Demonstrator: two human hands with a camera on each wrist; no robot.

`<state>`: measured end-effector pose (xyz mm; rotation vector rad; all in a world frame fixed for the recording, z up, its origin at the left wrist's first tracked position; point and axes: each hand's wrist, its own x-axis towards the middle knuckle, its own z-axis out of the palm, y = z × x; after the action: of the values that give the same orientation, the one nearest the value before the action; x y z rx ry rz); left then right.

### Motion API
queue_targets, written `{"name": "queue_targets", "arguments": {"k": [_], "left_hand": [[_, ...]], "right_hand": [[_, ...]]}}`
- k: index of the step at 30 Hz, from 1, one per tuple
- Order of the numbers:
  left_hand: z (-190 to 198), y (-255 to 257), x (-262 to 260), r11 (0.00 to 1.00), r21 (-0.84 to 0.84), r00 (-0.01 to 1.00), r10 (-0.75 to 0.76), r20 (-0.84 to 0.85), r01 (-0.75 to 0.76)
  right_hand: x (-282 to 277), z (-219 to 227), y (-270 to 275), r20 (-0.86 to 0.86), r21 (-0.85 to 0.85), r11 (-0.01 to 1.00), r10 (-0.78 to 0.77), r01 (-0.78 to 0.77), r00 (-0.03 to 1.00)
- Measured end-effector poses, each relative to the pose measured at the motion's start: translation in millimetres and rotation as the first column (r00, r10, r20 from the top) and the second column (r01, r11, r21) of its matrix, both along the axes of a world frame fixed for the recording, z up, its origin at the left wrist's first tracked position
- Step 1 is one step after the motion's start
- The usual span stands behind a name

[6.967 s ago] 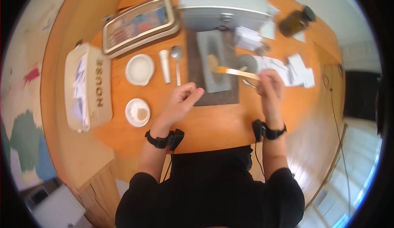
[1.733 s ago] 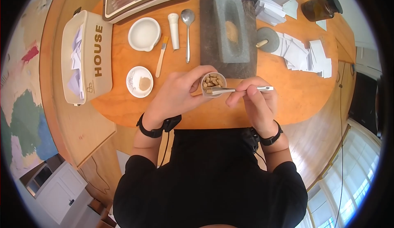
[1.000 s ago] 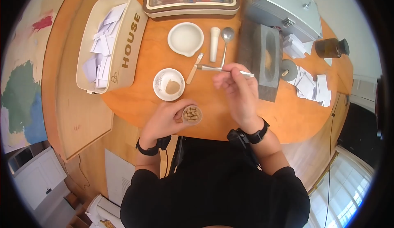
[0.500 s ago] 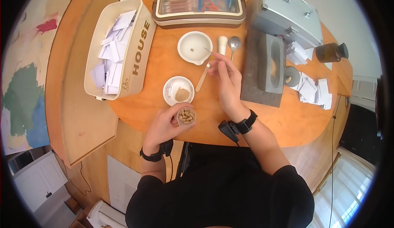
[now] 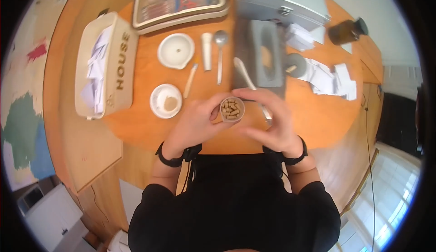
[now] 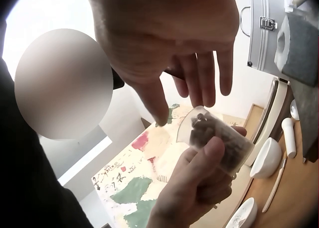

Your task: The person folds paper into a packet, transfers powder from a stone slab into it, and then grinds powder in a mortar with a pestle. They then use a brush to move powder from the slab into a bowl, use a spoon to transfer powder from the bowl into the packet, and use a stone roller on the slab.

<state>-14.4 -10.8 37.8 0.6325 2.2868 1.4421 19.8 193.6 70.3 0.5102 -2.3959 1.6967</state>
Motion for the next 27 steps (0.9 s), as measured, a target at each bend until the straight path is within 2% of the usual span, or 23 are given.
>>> {"name": "queue_targets", "arguments": {"k": [4,7,10,12,13,14,16,20,27], "left_hand": [[-3.2,42.8,5.7,0.987,-0.014,0.986,-0.162,-0.024,0.162],[12.0,72.6,7.3,0.982,0.034,0.981,-0.189,0.042,0.188],[11.7,82.7,10.3,0.978,0.113,0.975,-0.187,0.119,0.174],[6.1,79.7,10.8,0.968,0.099,0.968,-0.237,0.081,0.229],[2.9,76.6,10.8,0.963,0.091,0.963,-0.261,0.061,0.255],[-0.2,73.4,11.0,0.959,0.071,0.959,-0.279,0.055,0.275],[-5.2,66.5,10.7,0.949,0.031,0.948,-0.315,0.041,0.314],[-8.2,51.0,18.0,0.977,-0.046,0.975,-0.204,0.093,0.209],[-14.0,30.1,18.0,0.992,-0.067,0.985,-0.092,0.146,0.103]], "right_hand": [[17.6,-8.4,34.8,0.018,0.057,0.998,-0.022,0.021,1.000],[33.1,-0.2,73.5,0.026,0.035,0.996,-0.077,0.076,0.997],[41.3,1.0,116.1,-0.059,0.008,0.907,-0.419,0.420,0.906],[25.7,-4.9,155.2,-0.081,0.128,0.805,-0.574,0.580,0.815],[10.1,-10.8,166.4,-0.041,0.051,0.767,-0.638,0.640,0.769],[-5.0,-22.7,182.1,-0.030,0.012,0.760,-0.649,0.649,0.760],[-33.3,-47.1,203.1,-0.040,0.104,0.731,-0.674,0.674,0.737],[-64.5,-74.5,216.7,-0.006,0.269,0.658,-0.729,0.704,0.684],[-81.5,-92.0,227.7,-0.067,0.337,0.584,-0.767,0.738,0.638]]}}
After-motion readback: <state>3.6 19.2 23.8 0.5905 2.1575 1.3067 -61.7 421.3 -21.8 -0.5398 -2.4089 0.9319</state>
